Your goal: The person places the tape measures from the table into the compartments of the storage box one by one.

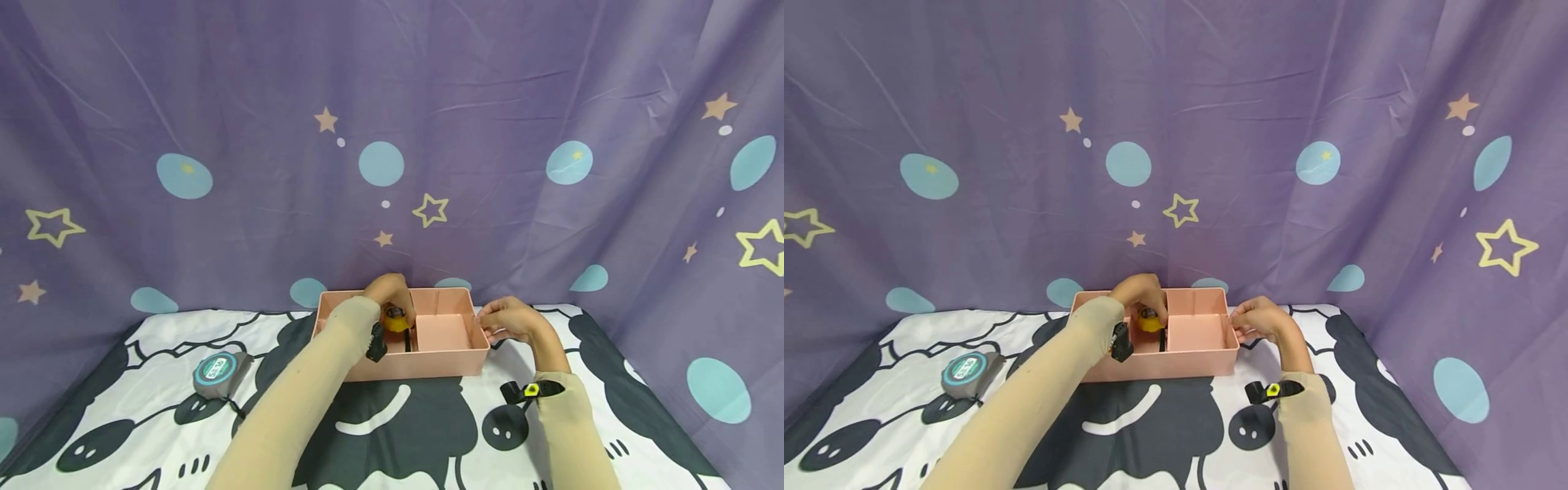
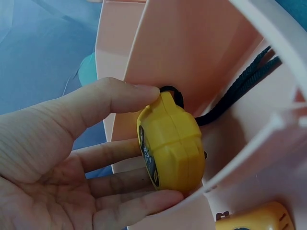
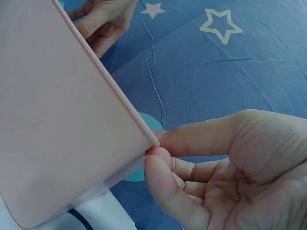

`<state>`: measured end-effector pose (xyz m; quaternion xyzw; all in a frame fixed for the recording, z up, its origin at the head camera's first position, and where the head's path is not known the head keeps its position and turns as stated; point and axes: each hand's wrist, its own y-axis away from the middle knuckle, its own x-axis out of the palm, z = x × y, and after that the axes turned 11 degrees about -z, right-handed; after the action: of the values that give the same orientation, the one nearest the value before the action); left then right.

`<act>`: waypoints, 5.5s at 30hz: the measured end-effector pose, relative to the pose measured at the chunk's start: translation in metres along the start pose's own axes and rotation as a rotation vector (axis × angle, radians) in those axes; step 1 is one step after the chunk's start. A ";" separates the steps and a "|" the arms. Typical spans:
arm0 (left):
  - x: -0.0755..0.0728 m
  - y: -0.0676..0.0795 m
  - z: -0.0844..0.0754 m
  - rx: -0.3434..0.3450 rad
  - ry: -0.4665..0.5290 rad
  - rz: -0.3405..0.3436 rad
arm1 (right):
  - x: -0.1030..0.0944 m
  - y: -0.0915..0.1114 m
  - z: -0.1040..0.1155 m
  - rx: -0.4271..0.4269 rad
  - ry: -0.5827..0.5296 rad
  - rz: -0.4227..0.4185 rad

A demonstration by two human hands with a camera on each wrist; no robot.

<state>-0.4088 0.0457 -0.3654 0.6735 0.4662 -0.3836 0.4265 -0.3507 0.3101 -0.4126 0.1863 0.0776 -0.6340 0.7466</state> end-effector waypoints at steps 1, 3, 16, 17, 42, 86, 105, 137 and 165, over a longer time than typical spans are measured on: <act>0.000 0.000 0.000 0.006 -0.007 -0.013 | 0.000 0.000 0.001 -0.002 0.000 -0.001; -0.001 0.000 0.000 0.014 -0.022 -0.033 | -0.001 -0.001 0.001 -0.003 -0.004 -0.003; -0.002 -0.001 -0.002 -0.017 -0.007 0.042 | 0.000 0.000 -0.002 0.005 -0.023 0.000; -0.003 -0.001 -0.002 -0.015 -0.004 0.044 | 0.000 0.001 -0.002 0.005 -0.024 -0.002; -0.004 0.000 -0.005 -0.057 -0.052 0.157 | 0.003 0.001 -0.003 0.003 -0.026 0.002; -0.004 -0.008 -0.016 -0.122 -0.162 0.217 | -0.001 0.002 -0.001 0.020 -0.041 0.017; -0.001 -0.010 -0.015 -0.120 -0.171 0.229 | -0.002 0.001 0.000 0.013 -0.031 0.013; 0.018 -0.014 -0.005 -0.144 -0.154 0.391 | 0.006 0.004 -0.007 0.018 -0.038 0.022; 0.035 -0.020 -0.008 -0.106 -0.302 0.203 | 0.005 0.001 -0.004 -0.013 0.013 -0.013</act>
<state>-0.4177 0.0676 -0.3993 0.6286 0.3459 -0.4103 0.5629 -0.3482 0.3068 -0.4183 0.1851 0.0874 -0.6370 0.7432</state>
